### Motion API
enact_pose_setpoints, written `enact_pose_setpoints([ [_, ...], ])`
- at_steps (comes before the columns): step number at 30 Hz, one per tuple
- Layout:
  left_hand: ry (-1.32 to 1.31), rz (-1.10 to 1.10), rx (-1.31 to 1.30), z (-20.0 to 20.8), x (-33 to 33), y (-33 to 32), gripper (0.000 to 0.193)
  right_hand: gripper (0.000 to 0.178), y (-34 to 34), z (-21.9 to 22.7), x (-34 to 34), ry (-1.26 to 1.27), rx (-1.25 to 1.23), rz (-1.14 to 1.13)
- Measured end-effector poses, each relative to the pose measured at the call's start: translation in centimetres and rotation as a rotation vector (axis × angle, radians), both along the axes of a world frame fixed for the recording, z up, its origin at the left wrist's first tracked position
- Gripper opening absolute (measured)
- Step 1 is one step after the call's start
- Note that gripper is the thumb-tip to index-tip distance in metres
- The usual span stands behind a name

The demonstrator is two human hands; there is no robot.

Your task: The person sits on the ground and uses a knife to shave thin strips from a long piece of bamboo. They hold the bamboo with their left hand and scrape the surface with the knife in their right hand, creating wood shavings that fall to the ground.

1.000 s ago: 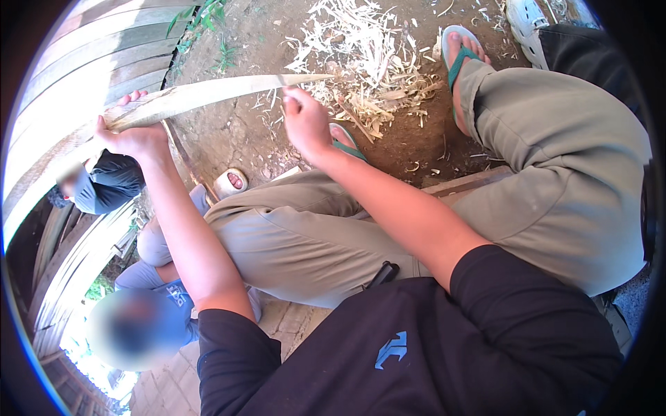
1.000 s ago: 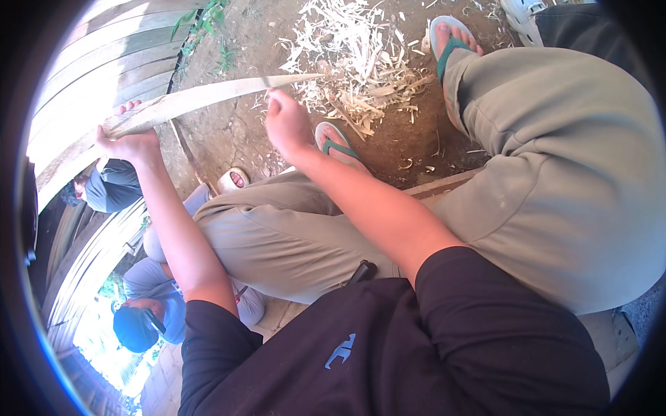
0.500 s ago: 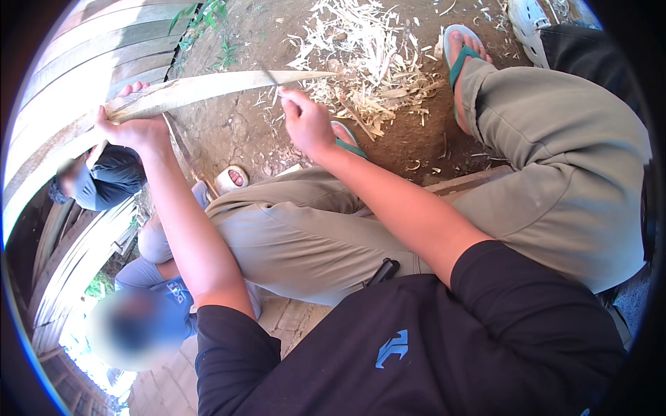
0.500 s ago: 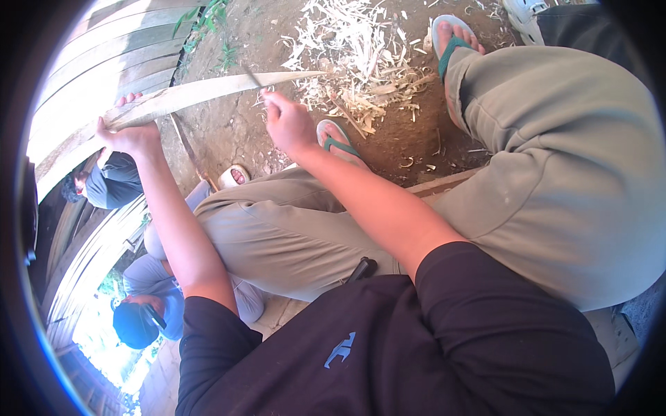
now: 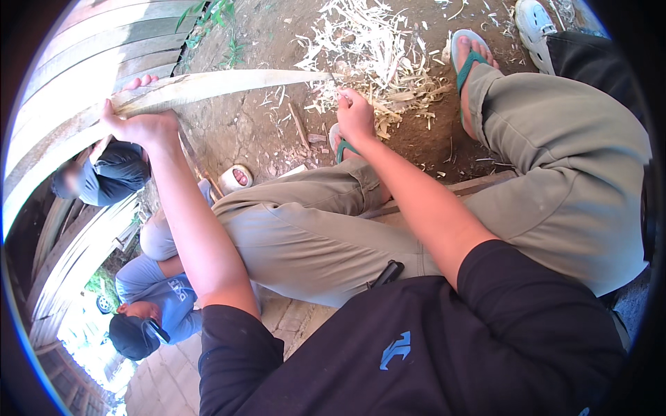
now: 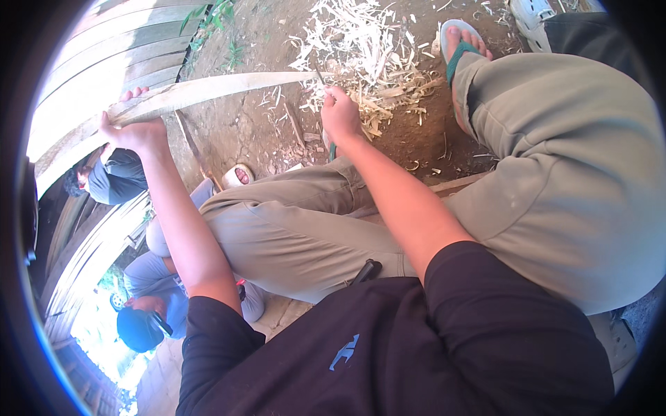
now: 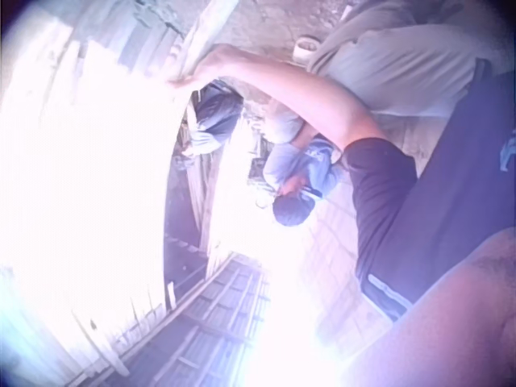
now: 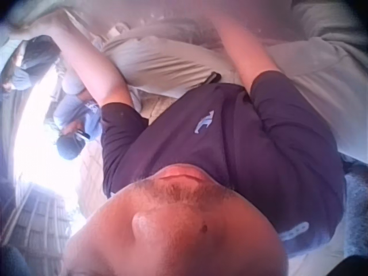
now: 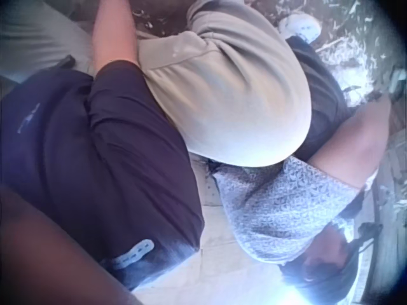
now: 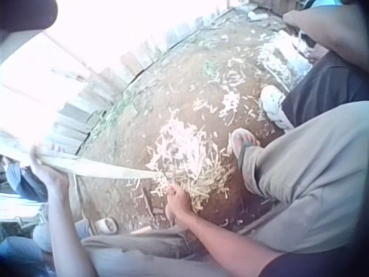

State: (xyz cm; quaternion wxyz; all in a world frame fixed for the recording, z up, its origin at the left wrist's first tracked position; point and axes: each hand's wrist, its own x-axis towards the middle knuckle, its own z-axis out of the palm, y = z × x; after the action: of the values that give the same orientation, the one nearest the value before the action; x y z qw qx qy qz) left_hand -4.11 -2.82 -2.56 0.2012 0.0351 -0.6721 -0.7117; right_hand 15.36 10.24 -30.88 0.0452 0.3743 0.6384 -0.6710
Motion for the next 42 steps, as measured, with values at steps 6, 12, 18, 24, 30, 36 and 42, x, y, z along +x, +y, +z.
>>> enact_pose_setpoints([
  [6,-0.048,-0.119,0.021,0.3,-0.5,-1.9,0.049,0.023,-1.1,5.5,-1.8,0.357,-0.048,0.081],
  [12,-0.006,-0.102,0.001,0.1,-0.3,-1.4,0.050,0.023,-0.3,5.3,-1.0,0.321,0.057,0.120],
  [18,-0.063,-0.039,0.014,-0.2,-0.4,-2.1,0.056,0.025,-1.8,8.5,-1.7,0.336,0.003,0.101],
  [24,-0.078,-0.051,0.012,-0.1,-0.8,-2.7,0.059,0.024,-1.6,6.0,-1.9,0.211,-0.038,0.020],
  [30,-0.057,-0.033,0.005,-0.3,-0.4,-1.8,0.056,0.026,-1.7,5.2,-1.8,0.322,-0.042,0.160],
  [36,-0.049,-0.042,0.024,-0.1,-0.3,-1.9,0.055,0.025,-1.7,4.6,-1.3,0.259,-0.024,0.008],
  [42,-0.054,-0.060,-0.009,-0.2,-0.4,-2.5,0.057,0.025,-0.4,3.2,-1.0,-0.008,-0.138,0.089],
])
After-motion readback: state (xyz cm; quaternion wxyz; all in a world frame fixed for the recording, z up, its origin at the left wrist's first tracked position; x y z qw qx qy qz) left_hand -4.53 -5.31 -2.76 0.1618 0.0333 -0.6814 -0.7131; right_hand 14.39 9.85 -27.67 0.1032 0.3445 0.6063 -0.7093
